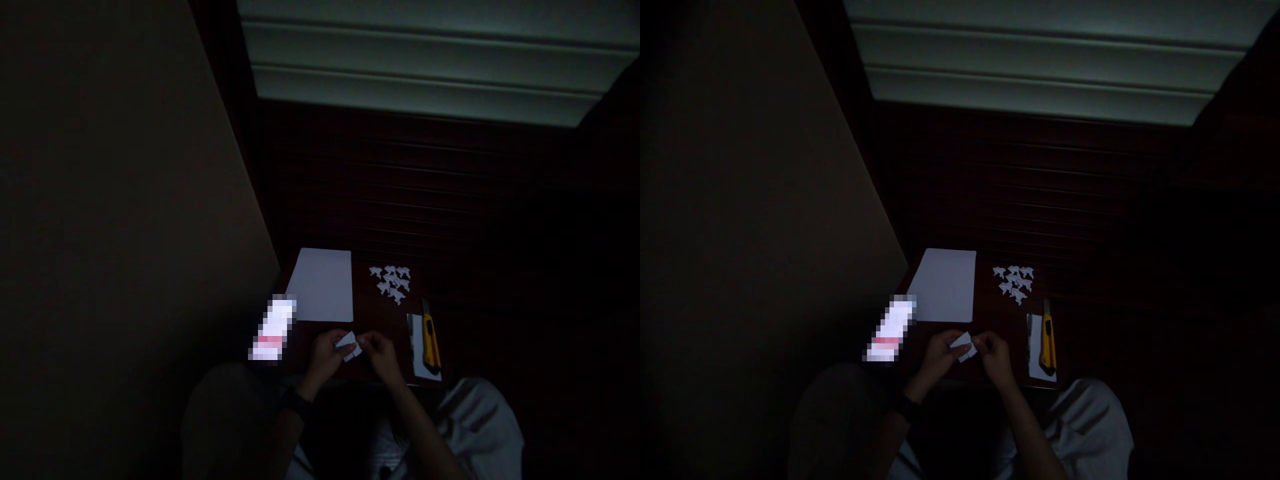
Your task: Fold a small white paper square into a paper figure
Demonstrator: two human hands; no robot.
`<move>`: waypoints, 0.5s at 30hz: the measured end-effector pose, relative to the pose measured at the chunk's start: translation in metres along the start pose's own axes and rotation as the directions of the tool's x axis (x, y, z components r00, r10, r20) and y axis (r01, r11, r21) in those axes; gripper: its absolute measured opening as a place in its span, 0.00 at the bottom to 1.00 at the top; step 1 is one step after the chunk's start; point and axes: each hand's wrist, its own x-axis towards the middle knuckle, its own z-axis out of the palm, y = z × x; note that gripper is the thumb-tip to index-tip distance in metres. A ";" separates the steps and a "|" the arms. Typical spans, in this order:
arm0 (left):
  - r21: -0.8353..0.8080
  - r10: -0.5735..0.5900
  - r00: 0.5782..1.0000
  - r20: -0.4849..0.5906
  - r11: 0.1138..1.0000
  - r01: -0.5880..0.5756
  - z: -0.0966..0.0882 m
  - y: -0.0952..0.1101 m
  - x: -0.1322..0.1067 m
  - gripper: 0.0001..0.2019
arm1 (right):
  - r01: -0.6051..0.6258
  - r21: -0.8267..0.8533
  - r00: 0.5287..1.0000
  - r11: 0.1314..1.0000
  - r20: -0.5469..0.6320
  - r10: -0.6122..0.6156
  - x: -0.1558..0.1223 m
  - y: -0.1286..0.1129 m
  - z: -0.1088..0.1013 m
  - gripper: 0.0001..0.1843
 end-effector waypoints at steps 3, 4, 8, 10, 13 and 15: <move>-0.007 -0.006 1.000 -0.007 1.000 0.006 0.000 0.000 0.000 0.13 | 0.011 -0.026 1.000 1.000 -0.017 -0.012 0.000 0.000 0.001 0.14; -0.012 -0.002 1.000 -0.006 1.000 0.002 0.000 0.001 0.000 0.13 | 0.015 -0.036 1.000 0.999 -0.020 -0.016 0.000 -0.001 0.002 0.15; -0.034 0.012 1.000 0.010 0.999 -0.012 -0.001 0.001 -0.001 0.13 | 0.037 -0.066 0.999 0.997 -0.034 -0.039 -0.001 -0.004 0.003 0.14; -0.048 0.009 1.000 0.024 0.999 -0.008 -0.002 0.002 -0.001 0.13 | 0.048 -0.069 0.998 0.996 -0.041 -0.050 -0.001 -0.004 0.003 0.14; -0.058 0.001 0.999 0.041 0.998 0.001 -0.002 0.002 -0.001 0.13 | 0.054 -0.071 0.997 0.996 -0.053 -0.057 -0.001 -0.003 0.004 0.13; -0.048 -0.006 0.999 0.043 0.999 0.008 -0.002 0.003 -0.001 0.13 | 0.061 -0.082 0.996 0.995 -0.060 -0.066 -0.001 -0.002 0.004 0.13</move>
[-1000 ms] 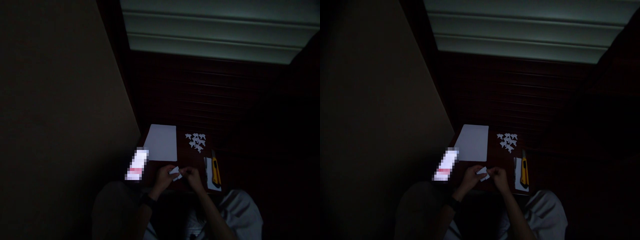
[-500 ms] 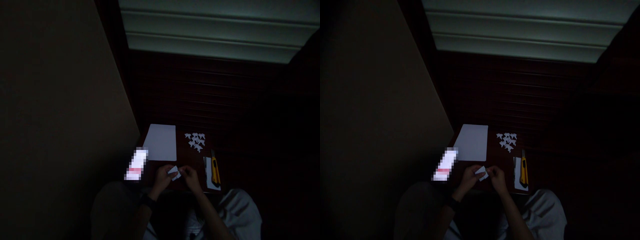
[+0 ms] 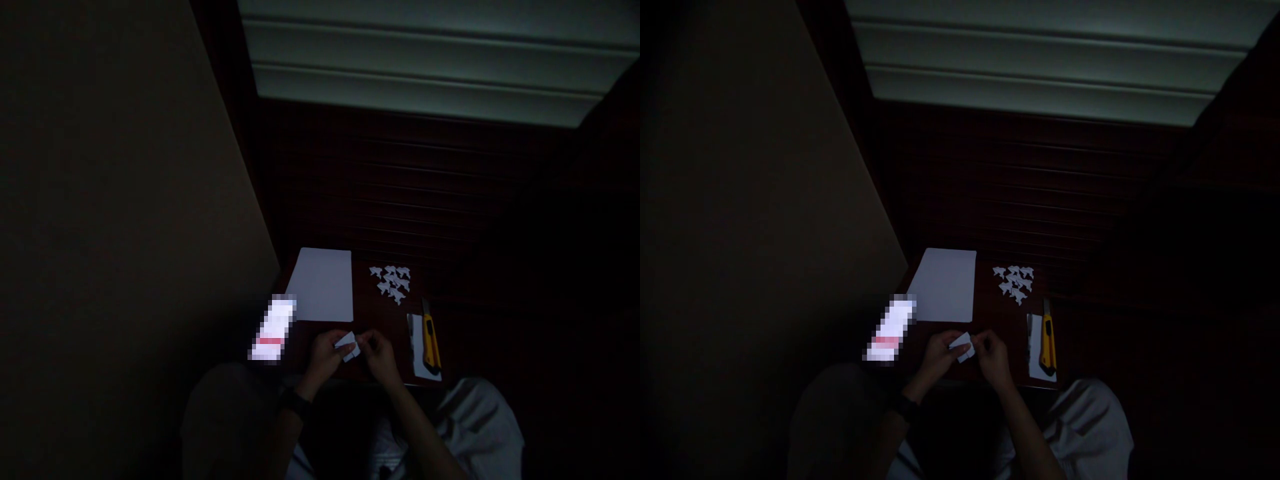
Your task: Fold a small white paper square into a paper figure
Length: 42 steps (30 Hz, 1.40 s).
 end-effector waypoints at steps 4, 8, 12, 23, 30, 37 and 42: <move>0.020 -0.009 1.000 -0.008 1.000 0.009 0.001 -0.001 0.000 0.12 | 0.017 -0.027 1.000 0.999 -0.011 -0.017 0.000 0.001 0.001 0.13; 0.027 -0.010 0.999 -0.030 1.000 0.011 0.001 -0.003 0.001 0.12 | 0.016 -0.041 1.000 0.999 -0.019 -0.017 -0.001 0.001 0.002 0.13; 0.009 -0.010 0.998 -0.054 1.000 0.010 0.002 -0.003 0.001 0.13 | 0.008 -0.037 1.000 0.999 -0.022 -0.009 -0.002 0.000 0.002 0.12; -0.059 -0.003 1.000 -0.007 0.998 0.002 -0.002 0.006 -0.003 0.16 | -0.073 0.193 0.991 0.978 0.127 0.049 0.004 -0.002 -0.004 0.11; -0.002 0.009 1.000 0.013 1.000 -0.009 -0.001 0.005 -0.003 0.13 | -0.054 0.195 0.996 0.979 0.083 0.038 0.005 0.003 -0.004 0.09; 0.012 0.020 0.994 0.112 1.000 -0.021 -0.011 0.009 -0.001 0.15 | -0.055 0.265 0.996 0.963 0.076 0.036 0.005 0.005 -0.003 0.10; 0.020 -0.013 0.995 0.097 1.000 0.011 -0.006 0.001 0.001 0.18 | -0.093 0.254 0.995 0.963 0.063 0.079 0.006 0.007 -0.002 0.12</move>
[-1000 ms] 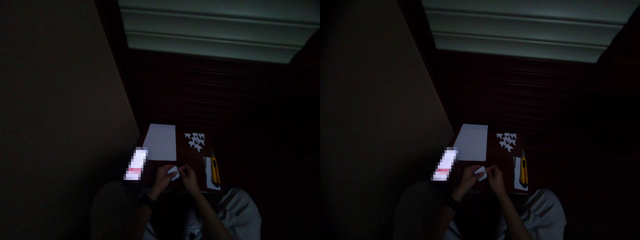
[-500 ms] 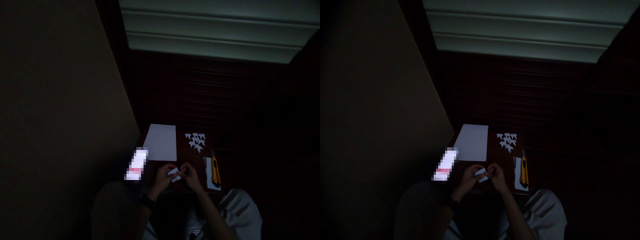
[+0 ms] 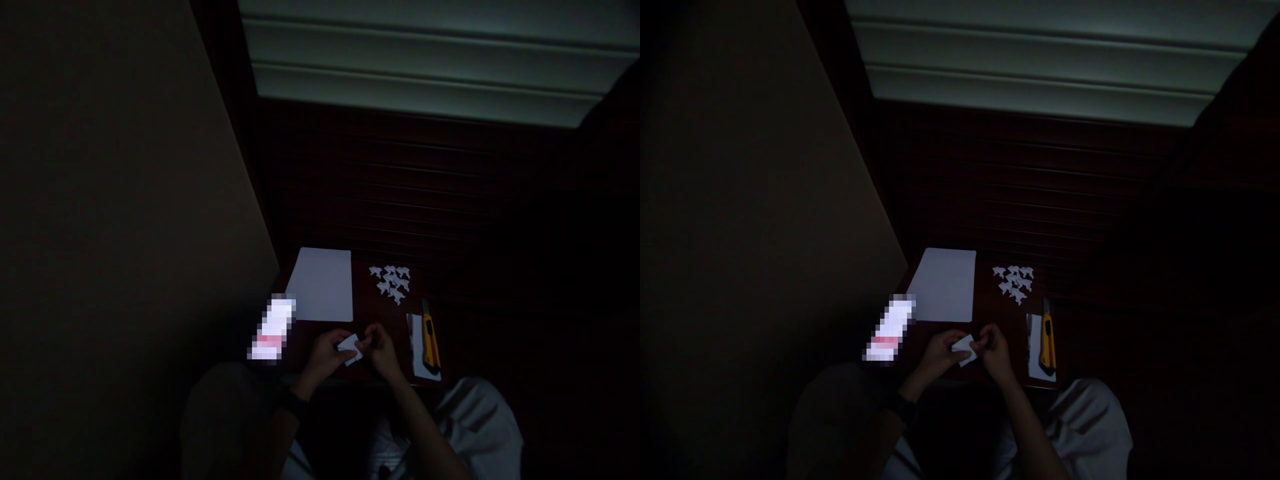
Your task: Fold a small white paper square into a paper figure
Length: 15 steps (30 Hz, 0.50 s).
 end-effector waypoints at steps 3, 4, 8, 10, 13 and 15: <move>0.052 -0.045 0.998 0.054 0.998 0.042 0.001 0.001 0.005 0.18 | -0.022 -0.008 1.000 1.000 0.012 0.022 0.001 0.001 -0.001 0.13; 0.090 -0.065 0.994 0.089 0.994 0.057 0.001 0.003 0.007 0.17 | -0.024 -0.013 0.999 1.000 0.024 0.025 0.001 0.001 -0.001 0.12; 0.326 -0.147 0.978 0.147 0.941 0.093 -0.004 0.019 0.015 0.18 | -0.015 -0.029 0.995 0.999 0.094 0.018 0.001 0.000 -0.003 0.10; 0.408 -0.150 0.976 0.157 0.910 0.074 -0.006 0.026 0.017 0.18 | 0.000 -0.026 0.993 1.000 0.114 0.003 0.000 0.000 -0.004 0.10; 0.428 -0.138 0.976 0.171 0.902 0.053 -0.007 0.028 0.016 0.19 | 0.002 -0.003 0.989 1.000 0.145 -0.001 0.000 -0.001 -0.005 0.10; 0.378 -0.120 0.977 0.174 0.925 0.046 -0.005 0.025 0.015 0.20 | -0.005 0.009 0.984 1.000 0.177 0.003 -0.001 -0.002 -0.006 0.11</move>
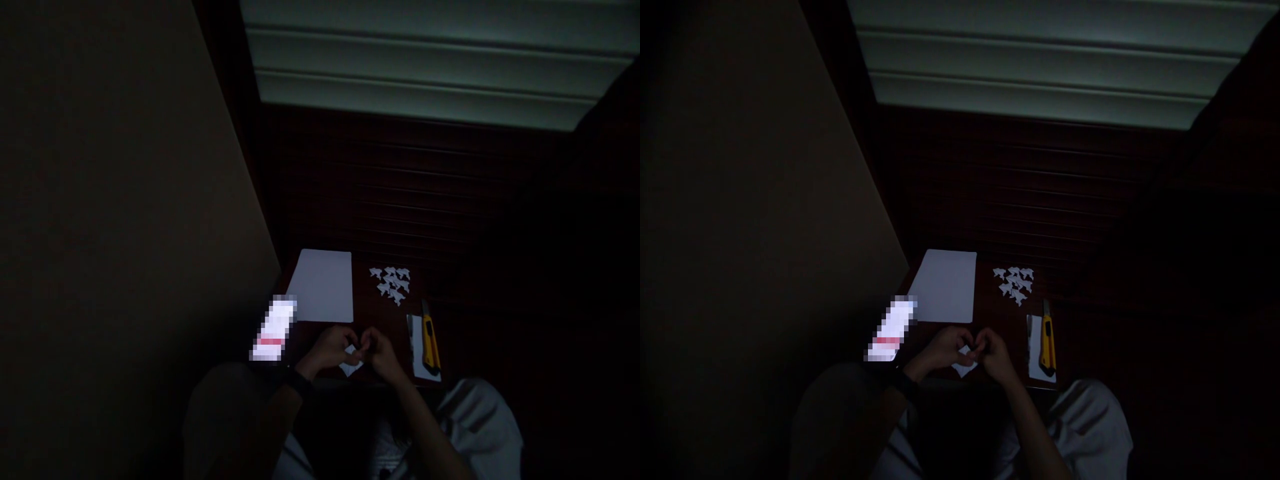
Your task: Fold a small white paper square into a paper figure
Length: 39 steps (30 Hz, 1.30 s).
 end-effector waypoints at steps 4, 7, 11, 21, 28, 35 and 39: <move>-0.151 0.038 0.999 -0.031 0.988 -0.042 0.008 -0.008 0.000 0.21 | -0.024 0.029 0.997 0.999 0.076 0.022 -0.001 -0.003 -0.003 0.11; -0.227 0.032 0.996 -0.078 0.973 -0.049 0.013 -0.011 -0.001 0.23 | -0.043 0.044 0.995 0.998 0.093 0.039 -0.001 -0.003 -0.004 0.13; -0.298 0.015 0.989 -0.145 0.953 -0.058 0.018 -0.010 -0.004 0.21 | 0.013 0.007 0.999 1.000 0.049 -0.013 0.000 -0.001 -0.001 0.12; -0.245 0.016 0.997 -0.073 0.969 -0.034 0.008 -0.006 -0.008 0.24 | 0.025 -0.008 0.999 1.000 0.022 -0.024 0.001 0.002 -0.001 0.13; -0.421 -0.037 0.990 -0.135 0.907 -0.024 0.008 -0.010 -0.005 0.23 | -0.012 0.061 0.997 0.998 0.072 0.007 -0.002 -0.008 -0.003 0.14; -0.599 -0.102 0.954 -0.281 0.796 -0.091 0.008 -0.006 -0.009 0.19 | -0.020 0.091 1.000 0.996 0.025 0.018 -0.004 -0.010 0.001 0.18; -0.550 -0.063 0.927 -0.369 0.819 -0.163 0.011 -0.009 -0.009 0.17 | -0.022 0.050 1.000 0.999 -0.009 0.023 -0.003 -0.004 0.004 0.17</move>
